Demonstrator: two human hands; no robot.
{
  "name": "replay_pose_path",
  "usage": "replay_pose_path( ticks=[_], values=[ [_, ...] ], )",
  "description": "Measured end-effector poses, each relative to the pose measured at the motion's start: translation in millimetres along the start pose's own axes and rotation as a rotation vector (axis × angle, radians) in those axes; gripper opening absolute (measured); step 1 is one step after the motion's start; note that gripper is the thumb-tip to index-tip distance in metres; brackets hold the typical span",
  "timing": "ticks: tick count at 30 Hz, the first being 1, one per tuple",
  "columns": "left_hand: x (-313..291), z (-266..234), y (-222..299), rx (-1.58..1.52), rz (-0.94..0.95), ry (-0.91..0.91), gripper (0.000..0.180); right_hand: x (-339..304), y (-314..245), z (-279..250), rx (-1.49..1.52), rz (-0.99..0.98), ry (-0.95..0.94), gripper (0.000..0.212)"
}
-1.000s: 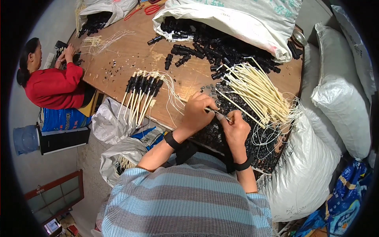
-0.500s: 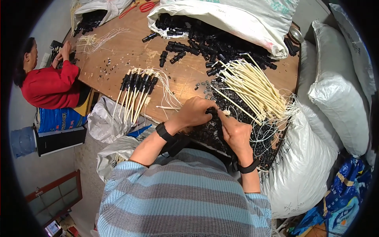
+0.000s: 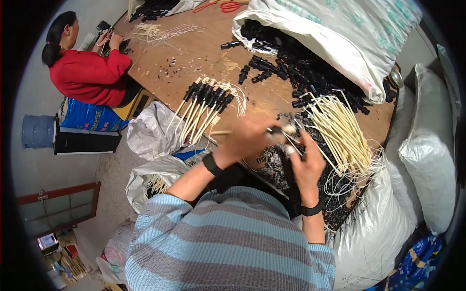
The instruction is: The person assembles components by hand, picking up a white stick and a black connector, fitting them together, and threading a white cord through the assembly. The person repeats this process for each set of items, placing the completed assemblies onto the wooden table.
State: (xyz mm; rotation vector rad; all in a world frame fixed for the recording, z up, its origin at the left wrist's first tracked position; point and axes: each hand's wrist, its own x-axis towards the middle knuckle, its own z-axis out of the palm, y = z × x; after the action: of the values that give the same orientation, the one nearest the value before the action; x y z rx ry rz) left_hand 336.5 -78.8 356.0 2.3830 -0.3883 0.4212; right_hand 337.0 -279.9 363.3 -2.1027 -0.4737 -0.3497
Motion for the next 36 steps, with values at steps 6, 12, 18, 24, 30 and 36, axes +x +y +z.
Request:
replay_pose_path(
  ticks=[6,12,18,24,30,36],
  values=[
    [-22.0,-47.9,-73.5,0.586,-0.247,0.339,0.022,-1.3,6.5,2.6,-0.081,-0.113,-0.322,0.038],
    [26.4,2.6,-41.1,-0.059,0.015,0.116,0.037,-3.5,42.3,-16.0,-0.274,0.069,-0.137,0.024],
    [86.2,81.5,-70.1,0.008,0.098,-0.034,0.032,-3.0,75.4,-51.5,-0.608,0.157,-0.194,0.013],
    [50.8,69.7,-71.4,-0.013,0.072,-0.061,0.028,2.7,78.9,-55.1,-0.571,0.075,-0.171,0.009],
    [59.2,57.0,-66.1,0.109,0.079,-0.098,0.028,1.4,58.0,-43.8,-0.28,0.161,-0.206,0.018],
    [70.9,64.5,-72.6,0.023,0.174,-0.045,0.042,-8.1,53.2,-46.9,-0.25,0.37,-0.204,0.02]
  ],
)
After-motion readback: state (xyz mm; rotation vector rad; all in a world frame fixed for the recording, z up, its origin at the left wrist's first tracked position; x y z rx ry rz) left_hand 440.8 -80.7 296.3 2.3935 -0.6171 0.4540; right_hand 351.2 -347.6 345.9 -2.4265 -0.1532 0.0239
